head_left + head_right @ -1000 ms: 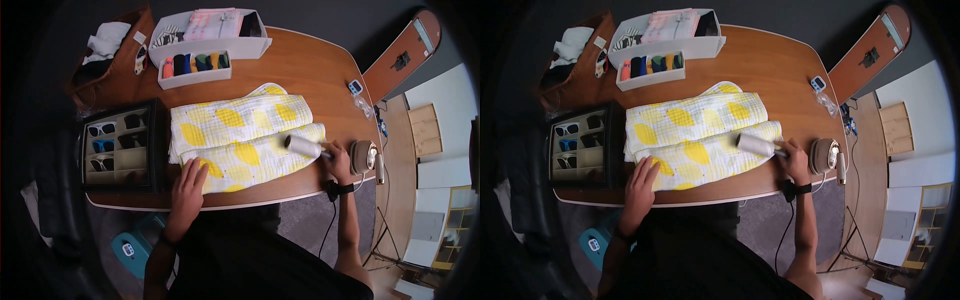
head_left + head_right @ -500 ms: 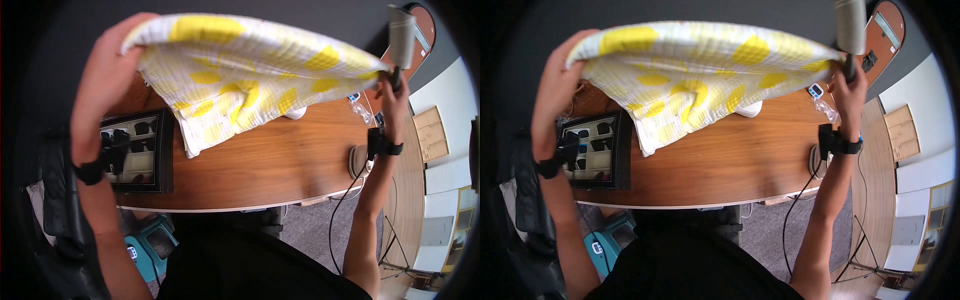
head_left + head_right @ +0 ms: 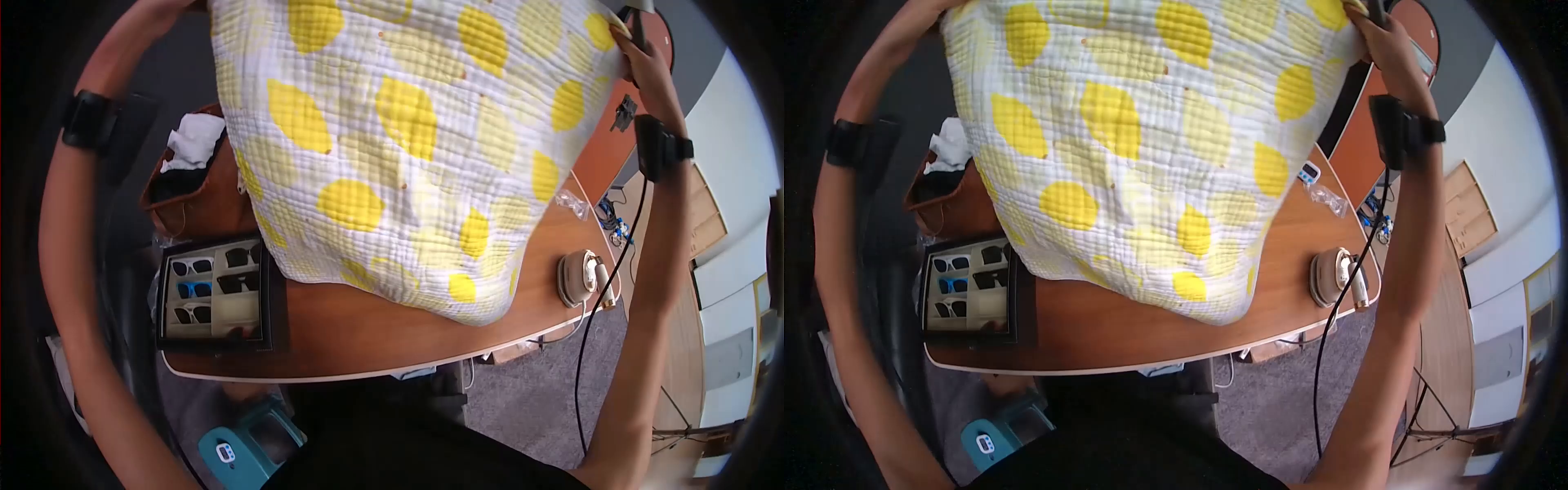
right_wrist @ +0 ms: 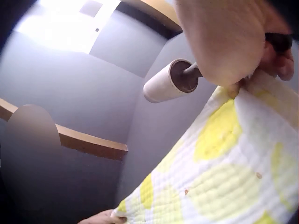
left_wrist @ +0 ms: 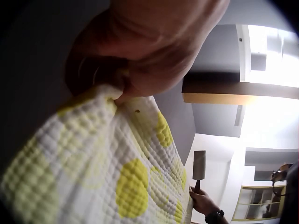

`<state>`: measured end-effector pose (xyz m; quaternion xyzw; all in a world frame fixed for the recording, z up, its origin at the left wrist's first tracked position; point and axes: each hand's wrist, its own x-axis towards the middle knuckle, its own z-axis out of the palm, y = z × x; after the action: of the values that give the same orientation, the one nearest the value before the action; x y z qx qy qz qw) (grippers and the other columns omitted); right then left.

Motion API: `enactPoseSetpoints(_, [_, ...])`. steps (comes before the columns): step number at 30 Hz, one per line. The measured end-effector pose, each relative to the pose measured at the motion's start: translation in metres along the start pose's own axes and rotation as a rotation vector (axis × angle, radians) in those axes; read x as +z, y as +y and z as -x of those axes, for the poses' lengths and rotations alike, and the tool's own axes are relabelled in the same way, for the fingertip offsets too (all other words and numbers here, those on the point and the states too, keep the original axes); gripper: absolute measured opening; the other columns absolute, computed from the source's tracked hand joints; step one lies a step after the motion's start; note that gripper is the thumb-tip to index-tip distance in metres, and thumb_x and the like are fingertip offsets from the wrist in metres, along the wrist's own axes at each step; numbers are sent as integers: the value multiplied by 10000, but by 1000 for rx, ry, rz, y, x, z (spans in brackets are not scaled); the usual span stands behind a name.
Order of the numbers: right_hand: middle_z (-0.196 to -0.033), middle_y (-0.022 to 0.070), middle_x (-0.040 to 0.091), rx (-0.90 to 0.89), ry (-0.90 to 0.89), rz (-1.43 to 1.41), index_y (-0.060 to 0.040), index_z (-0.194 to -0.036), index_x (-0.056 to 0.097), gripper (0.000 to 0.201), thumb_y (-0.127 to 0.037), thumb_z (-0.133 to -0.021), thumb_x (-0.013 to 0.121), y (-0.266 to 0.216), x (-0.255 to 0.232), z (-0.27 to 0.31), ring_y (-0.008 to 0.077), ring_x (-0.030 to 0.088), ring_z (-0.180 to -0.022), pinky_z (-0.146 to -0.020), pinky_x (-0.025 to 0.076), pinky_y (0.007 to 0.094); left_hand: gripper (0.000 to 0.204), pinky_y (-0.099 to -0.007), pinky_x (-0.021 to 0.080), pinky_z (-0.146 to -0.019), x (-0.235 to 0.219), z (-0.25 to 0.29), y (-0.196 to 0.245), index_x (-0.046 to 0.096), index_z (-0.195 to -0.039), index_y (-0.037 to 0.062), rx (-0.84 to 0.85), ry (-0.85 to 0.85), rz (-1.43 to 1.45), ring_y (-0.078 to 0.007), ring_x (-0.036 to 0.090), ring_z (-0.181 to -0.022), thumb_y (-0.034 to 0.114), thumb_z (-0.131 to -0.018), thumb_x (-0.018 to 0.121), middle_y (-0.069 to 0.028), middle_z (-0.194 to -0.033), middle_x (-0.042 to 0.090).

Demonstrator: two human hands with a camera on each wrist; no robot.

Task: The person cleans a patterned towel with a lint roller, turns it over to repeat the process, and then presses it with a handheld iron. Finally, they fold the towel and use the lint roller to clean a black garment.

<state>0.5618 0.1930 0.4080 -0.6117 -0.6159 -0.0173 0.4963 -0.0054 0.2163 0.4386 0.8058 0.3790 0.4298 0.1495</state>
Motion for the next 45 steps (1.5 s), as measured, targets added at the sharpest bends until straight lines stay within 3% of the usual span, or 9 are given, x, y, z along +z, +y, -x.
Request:
enactPoseSetpoints(6, [-740, -75, 520, -12, 103, 0, -73, -1128, 729, 368, -411, -1009, 647, -9, -15, -22, 39, 451, -651, -589, 353, 231, 247, -293, 471, -818, 0, -5, 10, 630, -1154, -6, 230, 145, -7, -161, 577, -948, 10, -927, 534, -54, -1039, 641])
enactPoseSetpoints(14, [-1261, 66, 639, -2, 110, -610, 6, -1360, 590, 353, -172, -1057, 576, -31, -20, 132, 124, 618, -1099, -893, 510, 285, 432, -338, 437, -1085, -9, 128, -10, 607, -1322, -36, 378, 400, -312, -288, 658, -1122, 5, -916, 466, -166, -1205, 686])
enactPoseSetpoints(18, [-1203, 59, 630, 140, 52, -611, 2, -1300, 592, 300, -114, -1023, 591, 50, 10, 289, 159, 608, -1079, -894, 510, 314, 289, -636, 233, -1193, 63, 279, -20, 674, -1060, 36, 207, -65, -271, -329, 635, -1146, 7, -817, 521, -129, -1095, 685])
enactPoseSetpoints(24, [-993, 15, 664, 648, -411, -386, -26, -1123, 647, 179, -118, -974, 684, 94, 48, 496, 96, 561, -785, -678, 466, 264, 480, -617, 131, -1251, 168, 453, -60, 692, -1047, 71, -287, -508, -109, -311, 614, -1190, -144, -673, 483, -100, -1094, 670])
enactPoseSetpoints(30, [-923, -21, 622, 735, -469, -211, 23, -1150, 644, 267, -189, -995, 693, 93, 47, 484, 73, 549, -829, -748, 470, 252, 376, -473, 419, -1035, 168, 444, -53, 654, -1151, 34, -379, -531, 18, -326, 653, -1115, -52, -790, 596, -148, -1094, 690])
enactPoseSetpoints(32, [-914, -22, 605, 603, -495, -190, 22, -1147, 639, 248, -180, -1008, 674, 97, 60, 454, 66, 535, -840, -756, 462, 239, 288, -388, 498, -921, 182, 436, -48, 602, -1213, 2, -839, -368, 280, -283, 682, -1036, 47, -929, 624, -183, -1089, 690])
enactPoseSetpoints(39, [-793, 53, 569, 426, -134, 132, 17, -1065, 636, 242, -224, -1036, 631, 104, 114, 394, 96, 500, -735, -671, 447, 273, 400, -411, 497, -917, 253, 423, -86, 508, -1380, 7, -740, 131, 157, -303, 630, -1092, 144, -1017, 606, -229, -1236, 620])
enactPoseSetpoints(41, [-722, 164, 551, 295, 77, 294, 24, -1060, 620, 277, -252, -1039, 619, 77, 122, 395, 163, 520, -649, -617, 455, 338, 446, -442, 481, -952, 245, 420, -76, 517, -1397, 15, -526, 114, -109, -340, 589, -1159, 175, -998, 633, -242, -1326, 564])
enactPoseSetpoints(45, [-771, 210, 628, 317, -135, 398, 0, -1139, 611, 263, -242, -1034, 614, 15, 129, 444, 305, 604, -630, -581, 470, 424, 652, -539, 341, -1131, 237, 432, -75, 491, -1465, 20, -237, -174, -332, -452, 376, -1415, 306, -919, 704, -267, -1571, 355])
